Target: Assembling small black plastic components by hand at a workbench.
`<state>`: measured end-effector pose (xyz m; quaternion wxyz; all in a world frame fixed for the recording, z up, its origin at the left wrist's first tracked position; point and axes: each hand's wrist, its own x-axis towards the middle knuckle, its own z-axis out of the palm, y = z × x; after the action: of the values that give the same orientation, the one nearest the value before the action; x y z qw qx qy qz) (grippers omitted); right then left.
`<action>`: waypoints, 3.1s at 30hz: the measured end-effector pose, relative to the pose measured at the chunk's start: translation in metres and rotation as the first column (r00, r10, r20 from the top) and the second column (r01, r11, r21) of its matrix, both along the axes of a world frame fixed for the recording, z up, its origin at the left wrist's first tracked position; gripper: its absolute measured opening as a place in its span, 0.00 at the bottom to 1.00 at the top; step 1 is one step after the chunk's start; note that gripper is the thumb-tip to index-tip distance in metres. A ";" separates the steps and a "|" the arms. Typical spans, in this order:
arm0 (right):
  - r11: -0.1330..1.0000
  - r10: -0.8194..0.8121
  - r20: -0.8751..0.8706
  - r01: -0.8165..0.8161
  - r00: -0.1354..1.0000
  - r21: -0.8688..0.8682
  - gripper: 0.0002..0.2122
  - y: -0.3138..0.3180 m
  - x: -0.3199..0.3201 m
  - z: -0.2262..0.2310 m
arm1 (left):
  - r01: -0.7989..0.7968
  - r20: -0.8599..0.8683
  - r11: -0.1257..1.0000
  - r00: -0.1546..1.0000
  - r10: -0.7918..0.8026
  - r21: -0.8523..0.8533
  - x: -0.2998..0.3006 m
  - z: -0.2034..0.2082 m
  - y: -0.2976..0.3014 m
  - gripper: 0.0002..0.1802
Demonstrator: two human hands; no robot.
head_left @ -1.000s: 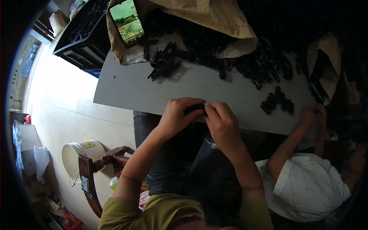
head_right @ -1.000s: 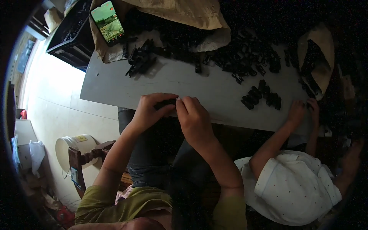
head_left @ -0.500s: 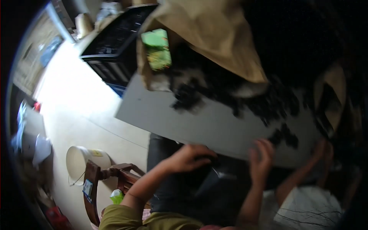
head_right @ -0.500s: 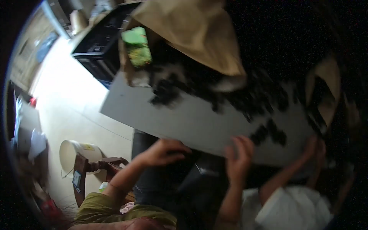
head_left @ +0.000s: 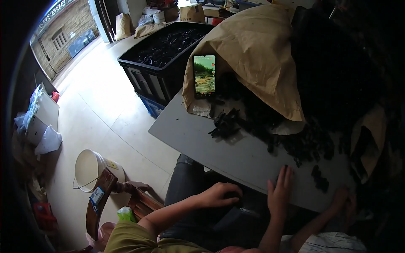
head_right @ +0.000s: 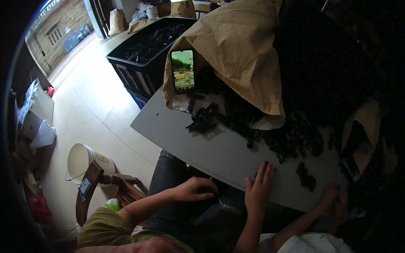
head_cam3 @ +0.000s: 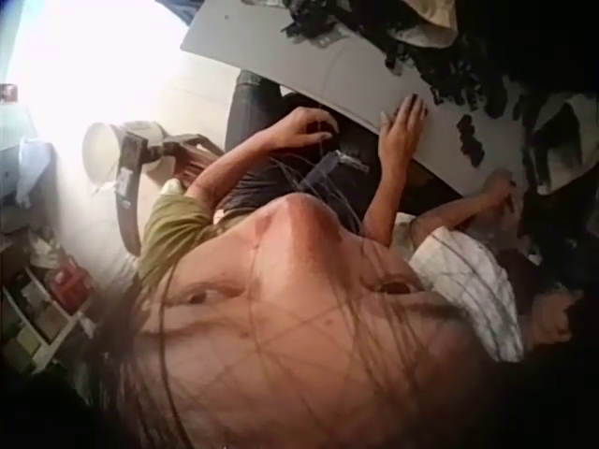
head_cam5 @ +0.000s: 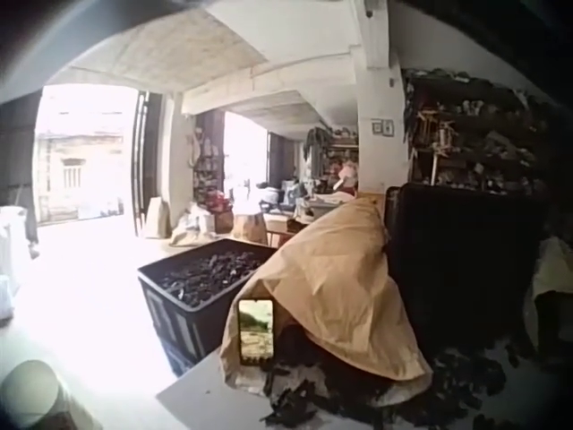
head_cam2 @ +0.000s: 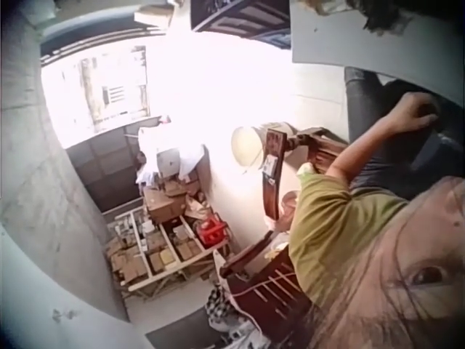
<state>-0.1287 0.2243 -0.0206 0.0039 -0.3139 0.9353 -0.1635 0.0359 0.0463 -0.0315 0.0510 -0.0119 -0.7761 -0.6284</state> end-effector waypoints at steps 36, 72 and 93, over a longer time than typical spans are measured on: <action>0.945 0.170 -0.197 -0.216 0.966 -0.244 0.09 -0.001 0.027 -0.009 | -0.580 -0.437 0.480 0.813 0.384 -0.658 -0.069 0.011 -0.069 0.15; 0.861 0.365 -0.093 -0.374 0.926 -0.344 0.17 -0.033 0.051 0.028 | -0.369 0.084 0.929 0.927 0.366 0.016 -0.035 0.018 -0.002 0.09; 0.841 0.313 0.398 -0.057 0.863 -0.537 0.20 -0.010 0.045 0.026 | -0.209 0.147 0.917 0.975 0.168 0.340 -0.029 0.027 0.001 0.17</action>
<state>-0.0834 0.2141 0.0055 0.1638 -0.3460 0.7931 -0.4738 0.0065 0.0477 -0.0042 0.0679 0.1087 -0.6498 -0.7493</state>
